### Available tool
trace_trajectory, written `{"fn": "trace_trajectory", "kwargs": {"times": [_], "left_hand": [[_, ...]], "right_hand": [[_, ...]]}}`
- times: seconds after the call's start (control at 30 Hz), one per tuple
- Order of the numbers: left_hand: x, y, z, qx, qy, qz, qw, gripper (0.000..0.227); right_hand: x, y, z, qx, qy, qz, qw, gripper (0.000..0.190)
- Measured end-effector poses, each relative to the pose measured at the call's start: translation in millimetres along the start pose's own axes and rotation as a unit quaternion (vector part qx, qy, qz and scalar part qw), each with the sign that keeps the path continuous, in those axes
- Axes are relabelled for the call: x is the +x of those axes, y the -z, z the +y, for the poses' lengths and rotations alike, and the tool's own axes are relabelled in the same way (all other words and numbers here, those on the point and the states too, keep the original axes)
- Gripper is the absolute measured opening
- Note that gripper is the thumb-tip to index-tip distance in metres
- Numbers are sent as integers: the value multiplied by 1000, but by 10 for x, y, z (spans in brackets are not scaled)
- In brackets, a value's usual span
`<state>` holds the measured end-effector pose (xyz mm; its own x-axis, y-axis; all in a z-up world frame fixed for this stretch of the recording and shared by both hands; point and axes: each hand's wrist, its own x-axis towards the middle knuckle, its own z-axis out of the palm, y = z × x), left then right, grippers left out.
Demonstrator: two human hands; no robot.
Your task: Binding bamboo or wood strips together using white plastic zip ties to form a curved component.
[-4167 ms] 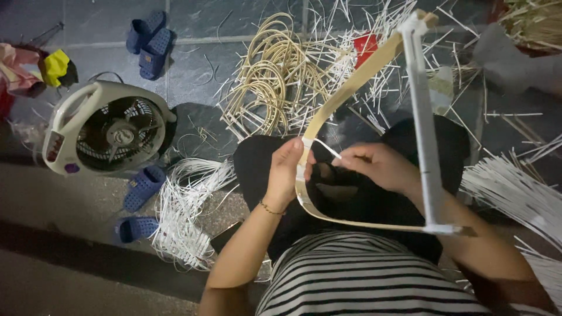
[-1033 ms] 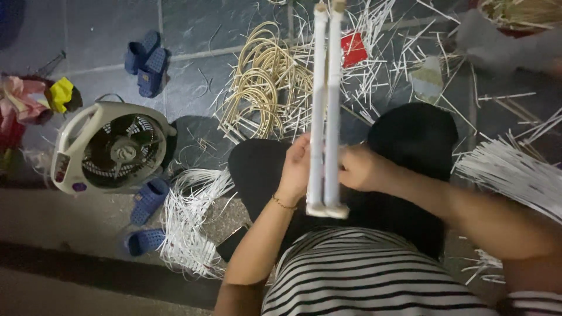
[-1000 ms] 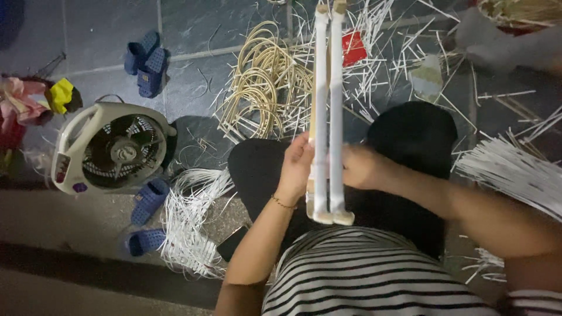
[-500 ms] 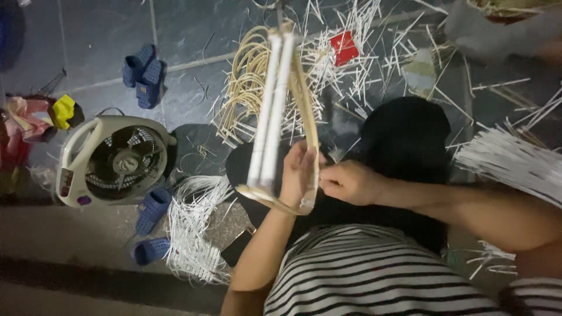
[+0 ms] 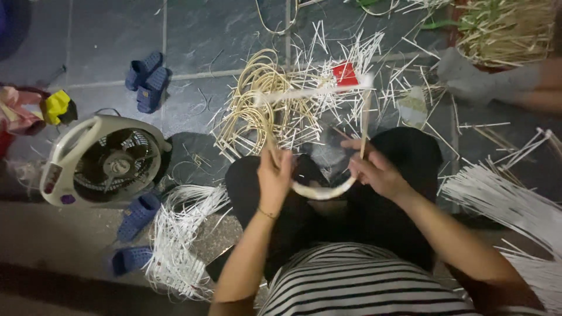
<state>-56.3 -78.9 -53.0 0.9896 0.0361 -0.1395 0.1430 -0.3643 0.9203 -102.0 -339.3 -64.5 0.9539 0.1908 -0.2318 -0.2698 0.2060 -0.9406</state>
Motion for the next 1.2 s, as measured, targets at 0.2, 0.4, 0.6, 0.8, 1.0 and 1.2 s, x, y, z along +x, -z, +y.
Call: {"fn": "trace_trajectory", "kwargs": {"times": [0.2,0.4,0.6,0.8,1.0,1.2], "left_hand": [[70,161,194,117,-44,29,992,26],[22,171,-299,121,-53,-29,991,32],[-146,471,-820,-55,90,-81,991,41],[-60,565,-866,-87,87,-54,991,42],[70,880,-628,-6,26,24,999,35],[905,1197,-1019,39,131,31,990,26]], "right_hand": [[-123,74,20,-38,-60,-35,997,45],[-109,27,-76,-39,-60,28,997,56],[189,263,-93,-96,-132,34,986,60],[1847,1522,-925,-140,65,250,956,34],[1597,704,-2036,-68,132,50,988,59],[617,1082,-766,-503,-26,-15,864,66]]}}
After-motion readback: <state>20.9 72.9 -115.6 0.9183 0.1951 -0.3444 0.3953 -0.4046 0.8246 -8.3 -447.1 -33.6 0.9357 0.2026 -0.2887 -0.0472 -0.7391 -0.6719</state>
